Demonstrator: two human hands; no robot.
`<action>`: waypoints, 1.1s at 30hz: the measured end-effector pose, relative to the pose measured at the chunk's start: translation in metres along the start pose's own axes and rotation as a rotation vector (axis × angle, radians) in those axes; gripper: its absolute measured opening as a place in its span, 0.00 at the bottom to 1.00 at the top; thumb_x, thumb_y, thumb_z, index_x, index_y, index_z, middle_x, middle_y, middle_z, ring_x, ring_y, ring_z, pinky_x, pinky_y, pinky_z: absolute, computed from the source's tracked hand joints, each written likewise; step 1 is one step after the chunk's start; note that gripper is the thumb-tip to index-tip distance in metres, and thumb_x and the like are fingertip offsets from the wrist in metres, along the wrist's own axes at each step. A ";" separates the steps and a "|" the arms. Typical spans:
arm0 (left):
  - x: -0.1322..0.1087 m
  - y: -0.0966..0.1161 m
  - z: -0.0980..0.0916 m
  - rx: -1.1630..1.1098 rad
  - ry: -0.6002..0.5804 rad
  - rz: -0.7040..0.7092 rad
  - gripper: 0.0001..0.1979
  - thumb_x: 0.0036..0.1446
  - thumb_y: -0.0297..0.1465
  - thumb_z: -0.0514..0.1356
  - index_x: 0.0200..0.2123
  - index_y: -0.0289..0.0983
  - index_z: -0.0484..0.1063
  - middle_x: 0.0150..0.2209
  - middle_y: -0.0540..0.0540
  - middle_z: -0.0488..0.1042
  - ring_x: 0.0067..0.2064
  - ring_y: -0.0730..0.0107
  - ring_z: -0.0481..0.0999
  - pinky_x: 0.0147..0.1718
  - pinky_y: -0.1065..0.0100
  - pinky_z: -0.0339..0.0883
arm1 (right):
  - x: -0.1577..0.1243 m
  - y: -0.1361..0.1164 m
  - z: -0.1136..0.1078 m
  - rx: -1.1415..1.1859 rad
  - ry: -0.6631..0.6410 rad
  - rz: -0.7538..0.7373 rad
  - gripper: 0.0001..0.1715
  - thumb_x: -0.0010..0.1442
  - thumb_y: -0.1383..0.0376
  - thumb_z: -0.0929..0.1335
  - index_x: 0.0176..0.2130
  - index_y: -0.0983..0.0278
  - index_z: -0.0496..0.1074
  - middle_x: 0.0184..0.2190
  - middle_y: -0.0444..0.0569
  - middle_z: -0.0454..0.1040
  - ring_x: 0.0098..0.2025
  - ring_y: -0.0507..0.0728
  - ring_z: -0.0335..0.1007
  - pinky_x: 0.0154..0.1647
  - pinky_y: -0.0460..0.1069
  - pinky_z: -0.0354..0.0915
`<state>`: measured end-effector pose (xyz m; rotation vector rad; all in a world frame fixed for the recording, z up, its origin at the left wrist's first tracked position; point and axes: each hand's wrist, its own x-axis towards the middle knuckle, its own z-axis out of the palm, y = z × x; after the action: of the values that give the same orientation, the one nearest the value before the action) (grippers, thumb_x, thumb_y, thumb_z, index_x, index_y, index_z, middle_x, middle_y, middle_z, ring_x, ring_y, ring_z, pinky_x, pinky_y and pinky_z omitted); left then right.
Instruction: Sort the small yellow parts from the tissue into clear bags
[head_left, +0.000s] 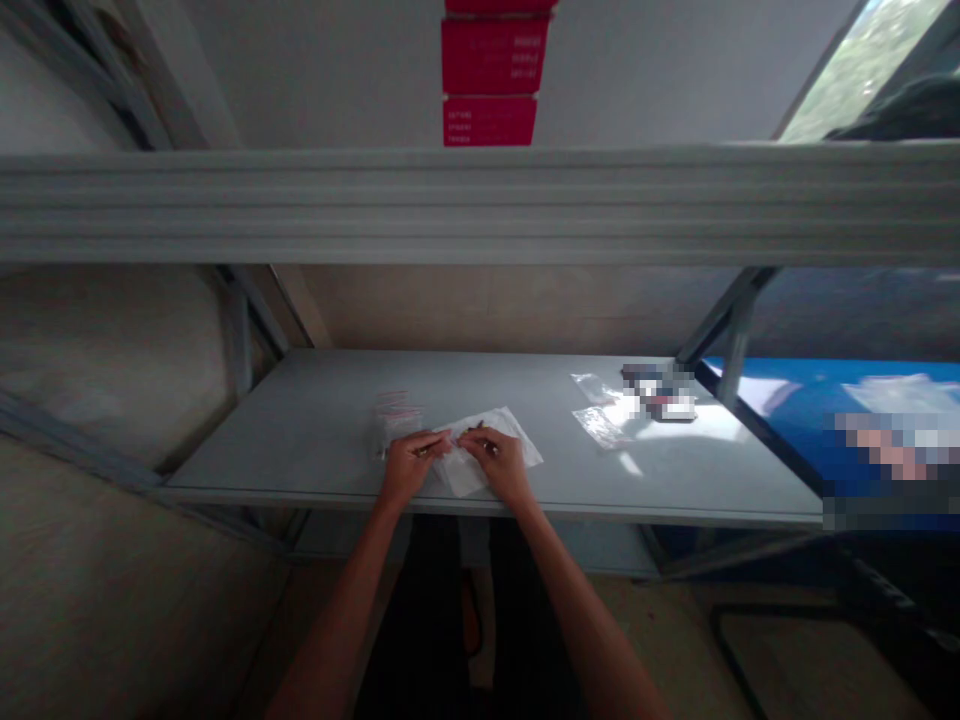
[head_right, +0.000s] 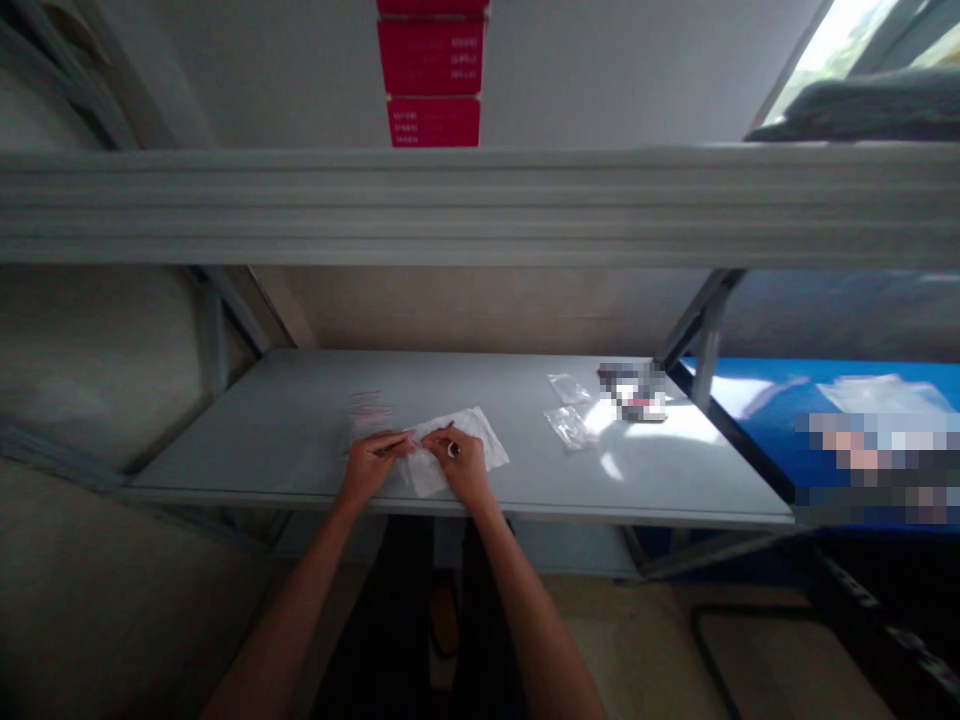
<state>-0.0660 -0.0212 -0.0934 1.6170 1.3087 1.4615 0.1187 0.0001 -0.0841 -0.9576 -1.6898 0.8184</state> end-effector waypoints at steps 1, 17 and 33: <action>0.000 0.000 0.000 -0.005 0.010 -0.003 0.13 0.55 0.40 0.67 0.40 0.40 0.84 0.39 0.43 0.84 0.38 0.62 0.82 0.39 0.64 0.75 | 0.000 0.000 0.000 -0.004 -0.017 -0.033 0.13 0.63 0.57 0.69 0.36 0.62 0.81 0.33 0.48 0.81 0.34 0.55 0.73 0.35 0.48 0.66; 0.000 0.003 -0.003 -0.018 0.154 -0.027 0.20 0.59 0.43 0.64 0.49 0.36 0.81 0.32 0.47 0.80 0.30 0.72 0.75 0.32 0.72 0.69 | 0.002 0.010 0.009 -0.613 -0.018 -0.223 0.05 0.61 0.67 0.71 0.37 0.60 0.81 0.40 0.53 0.75 0.47 0.63 0.63 0.49 0.56 0.64; 0.002 0.003 -0.002 0.163 -0.024 0.085 0.17 0.60 0.41 0.64 0.47 0.39 0.81 0.38 0.44 0.81 0.38 0.65 0.77 0.39 0.67 0.70 | -0.005 0.003 0.000 -0.168 -0.016 -0.260 0.08 0.66 0.64 0.69 0.36 0.59 0.80 0.40 0.50 0.77 0.47 0.60 0.69 0.51 0.55 0.65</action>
<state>-0.0678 -0.0205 -0.0895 1.8090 1.3912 1.4118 0.1204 -0.0026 -0.0886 -0.8207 -1.8726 0.5201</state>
